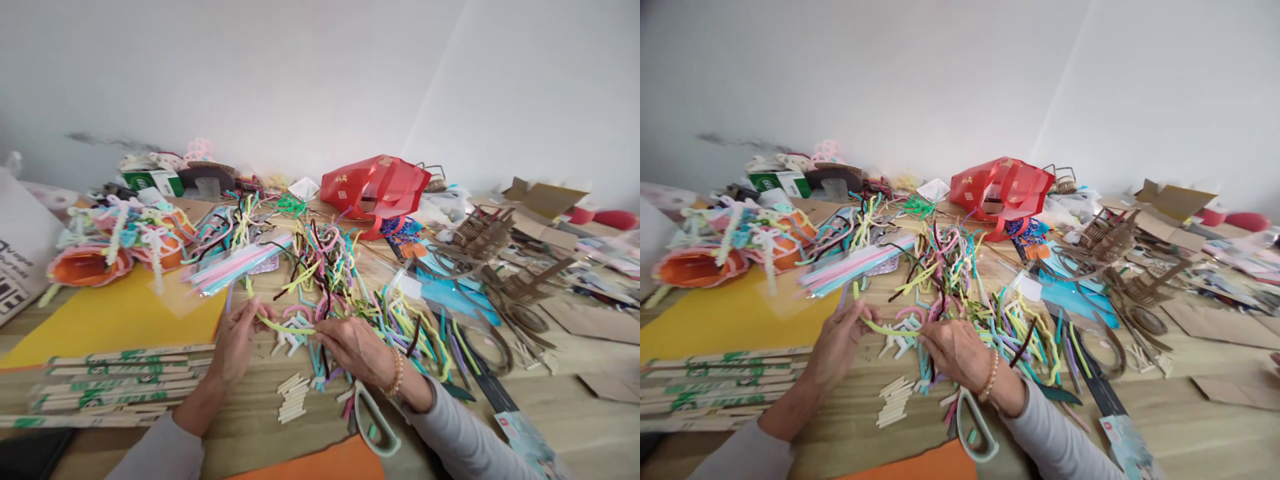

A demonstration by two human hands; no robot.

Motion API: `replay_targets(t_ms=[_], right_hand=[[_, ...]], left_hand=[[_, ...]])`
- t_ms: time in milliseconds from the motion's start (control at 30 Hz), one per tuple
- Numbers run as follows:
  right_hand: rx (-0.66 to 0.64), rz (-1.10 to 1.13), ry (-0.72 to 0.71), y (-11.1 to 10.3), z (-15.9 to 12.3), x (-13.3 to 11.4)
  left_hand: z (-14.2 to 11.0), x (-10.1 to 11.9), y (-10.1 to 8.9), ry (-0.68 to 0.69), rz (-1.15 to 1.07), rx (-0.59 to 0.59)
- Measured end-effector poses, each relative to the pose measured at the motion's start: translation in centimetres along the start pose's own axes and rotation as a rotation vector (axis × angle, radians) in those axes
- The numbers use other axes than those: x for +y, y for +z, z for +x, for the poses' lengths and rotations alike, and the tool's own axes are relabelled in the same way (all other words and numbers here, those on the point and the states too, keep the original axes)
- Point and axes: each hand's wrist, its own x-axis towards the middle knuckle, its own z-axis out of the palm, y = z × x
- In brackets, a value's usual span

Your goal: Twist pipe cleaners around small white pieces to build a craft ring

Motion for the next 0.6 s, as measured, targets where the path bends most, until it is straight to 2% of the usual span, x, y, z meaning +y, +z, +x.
replay_targets(t_ms=[100,233,300,367,467,600], right_hand=[[-0.061,0.108,-0.031,-0.6,-0.1,0.4],[-0.094,0.29,-0.011,-1.6,-0.1,1.6],[-0.032,0.406,0.05,-2.1,0.0,2.4],[0.082,0.532,0.138,-2.5,0.1,3.3],[0.224,0.775,0.262,-2.4,0.3,4.2],[0.417,1.099,0.339,-1.4,0.8,4.8]], left_hand=[[0.2,0.2,-0.1,-0.009,-0.106,0.08],[0.5,0.4,-0.3,-0.059,-0.201,0.091],[0.6,0.4,-0.3,-0.077,-0.244,0.098],[0.6,0.3,-0.3,-0.077,-0.268,0.083],[0.5,0.3,-0.3,-0.064,-0.253,0.008],[0.1,0.2,-0.2,-0.067,-0.176,-0.099]])
